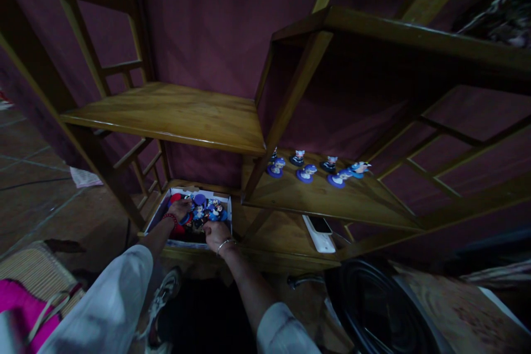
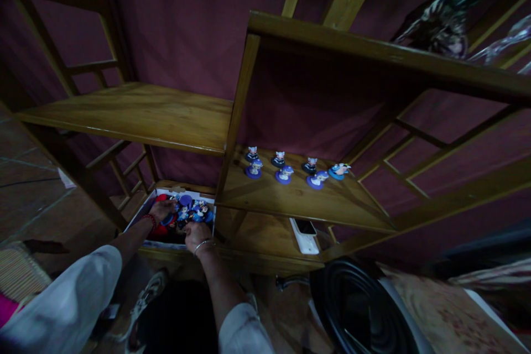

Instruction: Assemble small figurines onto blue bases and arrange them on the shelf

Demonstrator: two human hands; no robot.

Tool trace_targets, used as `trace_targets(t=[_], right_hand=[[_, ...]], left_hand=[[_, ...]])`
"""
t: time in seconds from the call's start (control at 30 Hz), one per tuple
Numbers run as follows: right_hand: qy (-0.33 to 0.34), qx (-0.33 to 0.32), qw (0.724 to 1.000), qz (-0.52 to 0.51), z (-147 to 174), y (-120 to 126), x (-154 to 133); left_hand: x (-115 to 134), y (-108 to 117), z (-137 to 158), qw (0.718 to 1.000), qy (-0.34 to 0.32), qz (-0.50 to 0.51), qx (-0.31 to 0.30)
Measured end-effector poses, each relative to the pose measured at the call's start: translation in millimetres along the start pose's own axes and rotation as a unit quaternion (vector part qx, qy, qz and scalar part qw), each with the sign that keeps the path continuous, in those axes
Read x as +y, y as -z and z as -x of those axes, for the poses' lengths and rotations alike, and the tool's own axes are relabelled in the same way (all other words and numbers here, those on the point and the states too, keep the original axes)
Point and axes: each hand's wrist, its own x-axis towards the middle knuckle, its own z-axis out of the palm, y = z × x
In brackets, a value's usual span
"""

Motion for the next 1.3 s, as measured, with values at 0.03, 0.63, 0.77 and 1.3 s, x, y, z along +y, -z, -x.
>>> trace_targets(t=[0.03, 0.63, 0.77, 1.3], right_hand=[[0.0, -0.001, 1.0, 0.0, 0, 0, 0], [0.0, 0.006, 1.0, 0.014, -1, -4, 2], [-0.002, 0.005, 1.0, 0.016, 0, 0, -1], [-0.005, 0.003, 1.0, 0.016, 0, -2, 1]], left_hand=[[-2, 3, 0, 1.0, 0.004, 0.002, -0.016], [-10, 18, 8, 0.994, 0.004, -0.109, -0.021], [-1, 9, 16, 0.986, -0.048, -0.161, -0.005], [11, -26, 23, 0.971, -0.088, -0.223, 0.0]])
